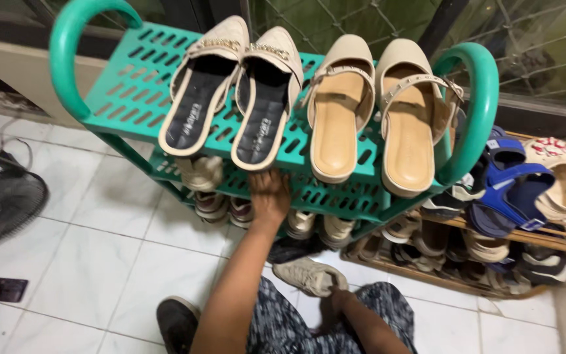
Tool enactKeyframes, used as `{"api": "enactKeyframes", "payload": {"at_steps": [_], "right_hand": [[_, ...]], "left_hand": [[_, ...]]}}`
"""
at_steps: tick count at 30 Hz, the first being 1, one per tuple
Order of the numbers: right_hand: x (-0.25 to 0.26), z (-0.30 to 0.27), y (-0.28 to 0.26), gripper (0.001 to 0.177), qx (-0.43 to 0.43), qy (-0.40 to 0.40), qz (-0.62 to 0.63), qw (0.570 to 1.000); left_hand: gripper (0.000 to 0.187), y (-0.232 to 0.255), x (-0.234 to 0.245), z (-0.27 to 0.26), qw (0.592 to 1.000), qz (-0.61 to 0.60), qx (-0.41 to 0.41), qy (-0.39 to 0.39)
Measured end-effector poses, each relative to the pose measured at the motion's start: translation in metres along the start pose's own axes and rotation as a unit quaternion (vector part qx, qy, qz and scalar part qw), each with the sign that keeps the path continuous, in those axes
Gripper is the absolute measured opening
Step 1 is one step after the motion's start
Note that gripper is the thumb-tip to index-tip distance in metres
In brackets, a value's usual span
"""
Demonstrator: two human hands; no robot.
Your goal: The person organizes a shoe rack by picking up various pairs of shoes from the floor and lower shelves and placing them neatly on the upper shelves. The person handles flats, sneakers, and sandals, arranging them in pairs.
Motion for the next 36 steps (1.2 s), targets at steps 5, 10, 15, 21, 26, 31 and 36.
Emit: {"api": "enactKeyframes", "payload": {"at_steps": [5, 10, 15, 21, 26, 31, 36], "right_hand": [[0.033, -0.011, -0.018, 0.047, 0.107, 0.097, -0.095, 0.985], [0.060, -0.032, -0.046, 0.034, 0.161, 0.309, -0.151, 0.925], [0.078, -0.059, -0.068, 0.017, 0.197, 0.351, -0.168, 0.900], [0.118, -0.151, -0.093, 0.016, 0.216, 0.414, -0.078, 0.881], [0.151, -0.236, -0.118, 0.013, 0.224, 0.492, -0.014, 0.841], [0.169, -0.308, -0.137, 0.021, 0.265, 0.559, 0.031, 0.785], [0.184, -0.350, -0.138, 0.019, 0.311, 0.639, 0.055, 0.702]], "left_hand": [[0.046, -0.004, -0.007, 0.004, 1.000, 0.011, 0.005, -0.019], [0.043, -0.007, -0.009, 0.003, 1.000, -0.001, 0.010, -0.023], [0.046, -0.006, -0.010, -0.002, 1.000, 0.009, -0.003, 0.015], [0.053, -0.011, -0.019, -0.003, 0.997, 0.071, 0.012, 0.006], [0.053, -0.005, -0.014, -0.003, 0.992, 0.128, 0.013, -0.008], [0.047, 0.016, 0.030, -0.006, 0.997, 0.054, -0.019, -0.048], [0.043, -0.004, 0.108, -0.019, 0.985, -0.113, 0.109, -0.071]]}}
Point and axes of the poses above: each hand's wrist, its own z-axis towards the middle knuckle, its own x-axis out of the back of the hand, y = z × x, the point moved 7 cm from there along z, towards the middle knuckle, and after that the axes turned 14 degrees about x, right-handed, at the moved point
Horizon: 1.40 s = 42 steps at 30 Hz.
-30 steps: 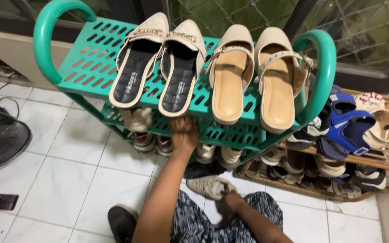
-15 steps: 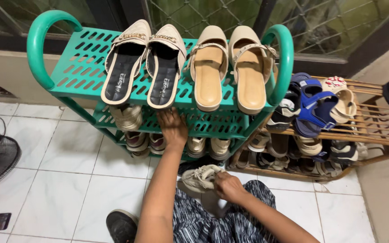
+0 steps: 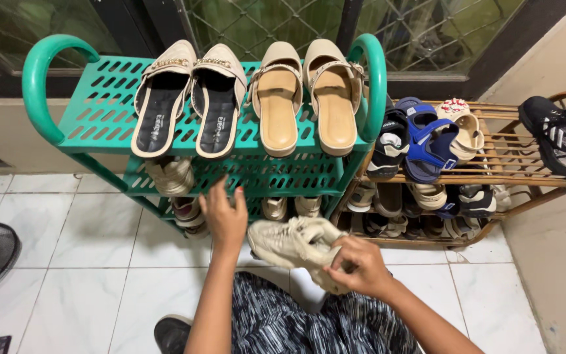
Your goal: The person organizes a shoe rack by picking up various pairs of shoes from the floor and lower shelves and placing them neatly on the upper shelves. The person handles flats, sneakers, and sandals, arranging them in pairs.
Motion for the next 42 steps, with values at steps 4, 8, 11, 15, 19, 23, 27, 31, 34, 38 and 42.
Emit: {"api": "enactKeyframes", "payload": {"at_steps": [4, 8, 11, 15, 19, 23, 27, 31, 34, 38, 42], "right_hand": [[0.021, 0.019, -0.017, 0.022, 0.058, 0.101, -0.054, 0.992], [0.019, 0.047, -0.038, 0.024, 0.065, 0.153, -0.160, 0.973], [0.001, 0.072, -0.038, 0.024, 0.063, 0.163, -0.240, 0.955], [-0.027, 0.101, -0.033, 0.021, 0.057, 0.142, -0.299, 0.942], [-0.055, 0.115, -0.032, 0.019, 0.067, 0.103, -0.305, 0.944], [-0.066, 0.117, -0.028, 0.019, 0.081, 0.063, -0.258, 0.961], [-0.064, 0.104, -0.015, 0.040, 0.038, 0.058, -0.100, 0.993], [-0.047, 0.082, 0.005, 0.062, 0.020, 0.183, -0.151, 0.971], [-0.056, 0.076, 0.036, 0.087, -0.058, 0.132, -0.093, 0.985], [-0.068, 0.092, 0.053, 0.106, -0.098, 0.095, 0.002, 0.991], [-0.074, 0.100, 0.058, 0.115, -0.195, 0.069, 0.020, 0.978]], "left_hand": [[0.041, 0.004, 0.048, -0.014, 0.995, -0.080, -0.020, 0.052], [0.042, 0.006, 0.041, -0.033, 0.992, -0.119, 0.049, -0.016], [0.049, 0.030, 0.024, -0.060, 0.987, -0.143, -0.053, -0.050], [0.088, 0.056, -0.001, -0.090, 0.974, -0.119, -0.137, -0.133], [0.116, 0.045, -0.034, -0.100, 0.967, -0.138, -0.052, -0.207], [0.111, 0.021, -0.060, -0.100, 0.960, -0.178, 0.039, -0.212], [0.102, 0.030, -0.058, -0.093, 0.981, -0.114, -0.083, -0.134], [0.108, 0.033, -0.053, -0.086, 0.976, -0.168, -0.034, -0.137], [0.110, 0.037, -0.050, -0.084, 0.975, -0.172, -0.018, -0.143], [0.114, 0.040, -0.044, -0.077, 0.969, -0.184, -0.020, -0.161], [0.103, 0.018, -0.037, -0.073, 0.945, -0.255, -0.032, -0.203]]}}
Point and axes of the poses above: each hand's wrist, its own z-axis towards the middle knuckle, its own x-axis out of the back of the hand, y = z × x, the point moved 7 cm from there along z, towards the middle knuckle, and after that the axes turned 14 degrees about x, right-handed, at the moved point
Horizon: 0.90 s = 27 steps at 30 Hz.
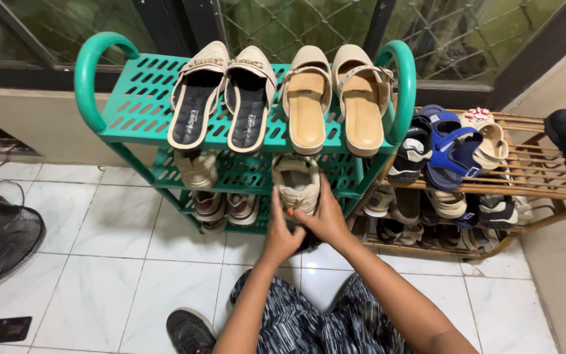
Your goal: The person organizes a shoe rack by picking up various pairs of shoes from the floor and lower shelves and placing them neatly on the upper shelves. The person handles flats, sneakers, and sandals, arranging them in pairs.
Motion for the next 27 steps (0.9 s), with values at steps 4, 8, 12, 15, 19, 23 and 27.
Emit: {"api": "enactKeyframes", "payload": {"at_steps": [4, 8, 12, 15, 19, 23, 27], "right_hand": [[-0.011, 0.007, -0.007, 0.118, 0.049, -0.008, -0.005, 0.999], [-0.026, 0.014, -0.002, 0.118, 0.034, -0.021, -0.012, 0.999], [-0.043, 0.029, -0.006, 0.117, 0.023, -0.040, -0.030, 0.998], [-0.050, 0.038, -0.020, 0.134, 0.062, -0.017, -0.016, 0.998], [-0.066, 0.043, -0.016, 0.149, 0.013, -0.051, -0.017, 0.998], [-0.080, 0.053, -0.013, 0.150, 0.034, -0.060, -0.030, 0.997], [-0.096, 0.062, -0.004, 0.152, -0.017, -0.095, -0.062, 0.993]], "left_hand": [[0.097, -0.025, 0.053, 0.006, 0.986, 0.003, -0.008, 0.167], [0.105, -0.041, 0.117, 0.020, 0.947, 0.052, 0.056, 0.312], [0.117, -0.049, 0.158, 0.051, 0.939, 0.113, 0.079, 0.314], [0.119, -0.061, 0.175, 0.078, 0.944, 0.132, 0.067, 0.295], [0.116, -0.084, 0.184, 0.104, 0.961, 0.062, 0.096, 0.251], [0.114, -0.088, 0.192, 0.110, 0.961, 0.108, 0.046, 0.251], [0.099, -0.092, 0.193, 0.111, 0.968, 0.073, 0.040, 0.236]]}}
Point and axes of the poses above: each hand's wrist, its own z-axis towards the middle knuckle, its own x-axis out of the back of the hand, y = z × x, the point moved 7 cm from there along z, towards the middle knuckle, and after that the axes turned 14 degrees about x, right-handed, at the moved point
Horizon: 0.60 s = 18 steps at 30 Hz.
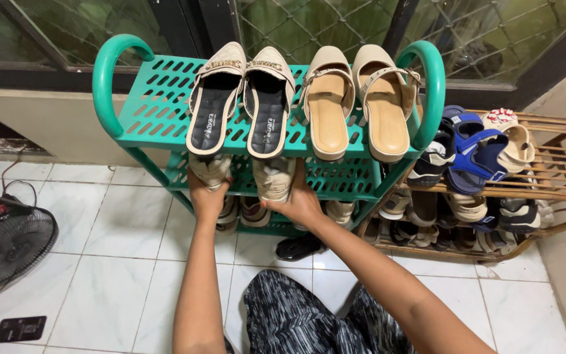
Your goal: The person organizes a shoe rack by picking up various pairs of shoes from the floor and lower shelves and placing them neatly on the upper shelves. The person handles flats, sneakers, and sandals, arranging them in pairs.
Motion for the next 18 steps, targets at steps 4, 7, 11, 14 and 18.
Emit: {"api": "enactKeyframes", "payload": {"at_steps": [4, 7, 11, 14, 18], "right_hand": [[-0.008, 0.011, -0.003, 0.149, 0.008, 0.002, 0.006, 1.000], [-0.020, 0.021, 0.006, 0.150, -0.021, -0.042, 0.006, 0.999], [-0.037, 0.029, 0.020, 0.140, -0.023, -0.068, 0.019, 0.997], [-0.051, 0.036, 0.024, 0.144, 0.032, -0.046, 0.036, 0.998], [-0.057, 0.041, 0.018, 0.137, 0.019, -0.049, 0.094, 0.994]], "left_hand": [[0.084, 0.002, 0.002, -0.001, 1.000, -0.003, 0.023, -0.012], [0.083, 0.011, 0.004, -0.002, 1.000, -0.003, -0.007, -0.020], [0.081, 0.015, 0.007, 0.001, 0.999, 0.002, 0.017, -0.038], [0.082, 0.015, 0.009, 0.002, 0.998, 0.005, 0.025, -0.054], [0.082, 0.010, 0.010, 0.004, 0.998, 0.004, 0.033, -0.061]]}}
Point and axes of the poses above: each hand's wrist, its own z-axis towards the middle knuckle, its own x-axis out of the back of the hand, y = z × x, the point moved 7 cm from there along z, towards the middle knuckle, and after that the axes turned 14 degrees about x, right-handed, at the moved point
